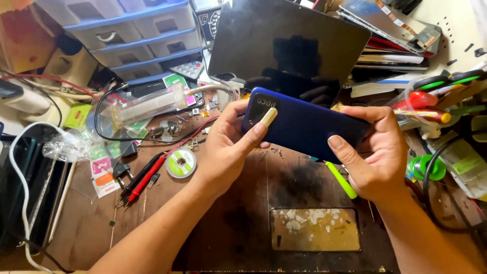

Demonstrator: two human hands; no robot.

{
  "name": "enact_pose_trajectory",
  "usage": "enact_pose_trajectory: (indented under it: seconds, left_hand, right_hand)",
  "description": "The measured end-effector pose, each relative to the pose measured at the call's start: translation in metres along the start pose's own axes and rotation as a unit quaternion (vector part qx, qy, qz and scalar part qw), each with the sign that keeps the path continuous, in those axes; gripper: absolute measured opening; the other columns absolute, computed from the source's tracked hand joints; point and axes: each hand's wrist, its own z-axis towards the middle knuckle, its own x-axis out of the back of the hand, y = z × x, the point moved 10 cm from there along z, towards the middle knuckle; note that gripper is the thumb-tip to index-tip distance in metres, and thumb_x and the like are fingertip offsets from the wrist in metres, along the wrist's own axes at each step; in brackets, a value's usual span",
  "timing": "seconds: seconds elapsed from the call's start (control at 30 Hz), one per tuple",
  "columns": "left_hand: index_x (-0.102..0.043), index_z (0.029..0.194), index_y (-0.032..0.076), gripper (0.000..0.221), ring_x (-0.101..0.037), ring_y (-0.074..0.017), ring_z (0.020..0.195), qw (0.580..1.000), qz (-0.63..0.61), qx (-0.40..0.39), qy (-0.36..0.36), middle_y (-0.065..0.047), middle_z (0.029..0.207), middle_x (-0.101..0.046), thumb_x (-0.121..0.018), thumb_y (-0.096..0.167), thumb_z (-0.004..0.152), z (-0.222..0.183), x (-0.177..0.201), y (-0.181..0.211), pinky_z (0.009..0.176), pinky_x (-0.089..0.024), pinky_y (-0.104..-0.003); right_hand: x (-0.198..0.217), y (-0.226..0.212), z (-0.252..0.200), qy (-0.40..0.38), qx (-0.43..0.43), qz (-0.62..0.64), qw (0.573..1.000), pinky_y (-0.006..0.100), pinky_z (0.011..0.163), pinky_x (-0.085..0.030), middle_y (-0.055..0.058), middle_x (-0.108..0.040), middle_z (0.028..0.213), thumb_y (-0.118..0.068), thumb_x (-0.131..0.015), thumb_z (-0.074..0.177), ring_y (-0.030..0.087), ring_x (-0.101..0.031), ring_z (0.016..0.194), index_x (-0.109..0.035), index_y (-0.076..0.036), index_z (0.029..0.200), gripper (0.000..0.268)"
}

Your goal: Opening the back casing of a smartphone using fingernails and a small prying tool on a repair bench.

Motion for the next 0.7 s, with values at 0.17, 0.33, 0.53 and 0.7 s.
enact_pose_trajectory:
  seconds: [0.17, 0.33, 0.53, 0.7]
  left_hand:
    - [-0.054, 0.133, 0.011, 0.04, -0.063, -0.0147, 0.102, 0.999, 0.023, -0.029, -0.025, -0.007, 0.115, -0.064, -0.067, 0.022, 0.096, -0.003, -0.007, 0.008, 0.083, -0.064, -0.032]
    - [-0.047, 0.145, 0.013, 0.053, -0.066, -0.021, 0.107, 0.997, 0.0, -0.046, -0.062, -0.011, 0.133, -0.055, -0.067, 0.026, 0.097, -0.003, -0.01, 0.009, 0.094, -0.068, -0.043]
    - [-0.024, 0.158, 0.023, 0.072, -0.072, -0.0327, 0.108, 0.994, -0.036, -0.013, -0.106, -0.016, 0.147, -0.039, -0.064, 0.023, 0.099, -0.007, -0.024, 0.007, 0.095, -0.066, -0.047]
    - [-0.01, 0.157, 0.024, 0.085, -0.067, -0.0401, 0.118, 0.986, -0.084, 0.017, -0.141, -0.014, 0.151, -0.035, -0.068, 0.025, 0.095, -0.014, -0.034, 0.001, 0.099, -0.063, -0.056]
  right_hand:
    - [0.004, 0.006, -0.002, 0.011, -0.014, 0.005, 1.0, 0.025, 0.086, -0.056, 0.014, -0.066, 0.121, -0.01, -0.072, 0.088, 0.019, -0.067, 0.103, -0.052, -0.005, 0.128, 0.045]
    - [0.004, 0.007, -0.003, 0.023, 0.006, 0.016, 1.0, 0.026, 0.091, -0.056, 0.014, -0.063, 0.121, -0.008, -0.073, 0.087, 0.019, -0.066, 0.105, -0.05, -0.005, 0.126, 0.046]
    - [0.006, 0.001, -0.003, 0.029, 0.024, -0.027, 0.999, 0.026, 0.091, -0.055, 0.015, -0.062, 0.12, -0.011, -0.075, 0.088, 0.02, -0.066, 0.104, -0.05, -0.003, 0.126, 0.046]
    - [0.001, -0.004, -0.002, 0.008, 0.029, -0.033, 0.999, 0.025, 0.091, -0.053, 0.015, -0.062, 0.12, -0.01, -0.073, 0.09, 0.019, -0.064, 0.104, -0.05, -0.001, 0.127, 0.045]
